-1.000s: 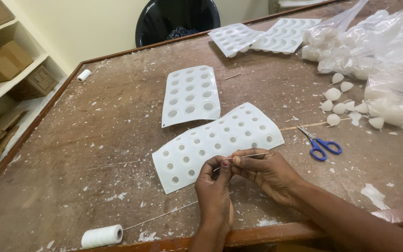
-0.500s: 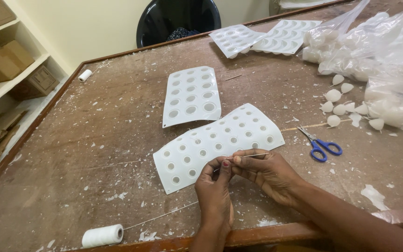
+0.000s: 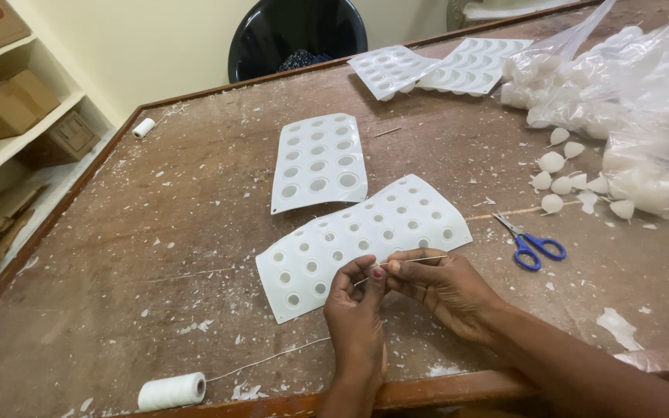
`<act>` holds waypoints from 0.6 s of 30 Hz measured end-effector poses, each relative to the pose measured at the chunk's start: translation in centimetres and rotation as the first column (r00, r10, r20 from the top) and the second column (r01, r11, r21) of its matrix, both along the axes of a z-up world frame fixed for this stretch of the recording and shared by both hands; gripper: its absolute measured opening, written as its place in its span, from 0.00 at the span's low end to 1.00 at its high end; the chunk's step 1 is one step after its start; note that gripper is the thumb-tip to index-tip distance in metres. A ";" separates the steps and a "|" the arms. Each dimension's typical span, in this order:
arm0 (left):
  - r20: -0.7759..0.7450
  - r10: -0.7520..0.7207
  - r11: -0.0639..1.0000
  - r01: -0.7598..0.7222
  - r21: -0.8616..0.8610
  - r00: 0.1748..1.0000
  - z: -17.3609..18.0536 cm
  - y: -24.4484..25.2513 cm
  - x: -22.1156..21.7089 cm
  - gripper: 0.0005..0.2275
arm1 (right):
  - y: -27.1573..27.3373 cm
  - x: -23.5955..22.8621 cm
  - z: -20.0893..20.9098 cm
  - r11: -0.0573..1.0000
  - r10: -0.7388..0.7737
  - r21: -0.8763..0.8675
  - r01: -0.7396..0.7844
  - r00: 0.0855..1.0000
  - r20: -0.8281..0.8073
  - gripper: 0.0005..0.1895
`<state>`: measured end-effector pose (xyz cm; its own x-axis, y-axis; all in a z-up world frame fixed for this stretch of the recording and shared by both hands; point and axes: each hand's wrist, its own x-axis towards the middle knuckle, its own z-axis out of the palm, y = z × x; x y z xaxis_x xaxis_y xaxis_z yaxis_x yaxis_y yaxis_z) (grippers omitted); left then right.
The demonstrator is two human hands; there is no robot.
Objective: Thread a long wick through a silicone mold using a needle and cutting the excess.
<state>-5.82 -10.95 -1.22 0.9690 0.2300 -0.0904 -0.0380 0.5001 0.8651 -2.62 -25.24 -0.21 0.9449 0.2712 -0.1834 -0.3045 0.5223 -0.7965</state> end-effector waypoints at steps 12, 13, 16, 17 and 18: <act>-0.051 0.067 0.981 -0.057 0.183 0.996 -0.5 0.0 0.1 0.05 | 0.0 -0.2 0.0 0.989 0.002 -0.149 0.008 0.998 0.067 0.11; -0.070 0.110 0.963 -0.089 0.256 0.991 -0.9 0.0 0.2 0.04 | 0.0 -0.2 0.0 0.980 -0.002 -0.196 0.018 0.997 0.080 0.11; 0.080 0.220 0.896 -0.234 0.377 0.972 0.0 0.0 -0.1 0.04 | 0.0 -0.3 0.0 0.967 -0.011 -0.252 0.033 0.996 0.090 0.11; 0.080 0.219 0.896 -0.233 0.377 0.972 0.2 0.0 -0.1 0.04 | 0.0 -0.4 0.1 0.967 -0.012 -0.252 0.034 0.996 0.090 0.11; 0.025 0.219 0.928 -0.216 0.302 0.975 0.4 0.1 -0.2 0.04 | 0.0 -0.4 0.1 0.963 -0.015 -0.266 0.037 0.996 0.086 0.12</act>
<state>-5.97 -10.88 -0.86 0.8917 0.4526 0.0077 -0.1080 0.1963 0.9746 -3.02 -25.27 -0.08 0.9658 0.1979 -0.1673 -0.2214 0.2943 -0.9297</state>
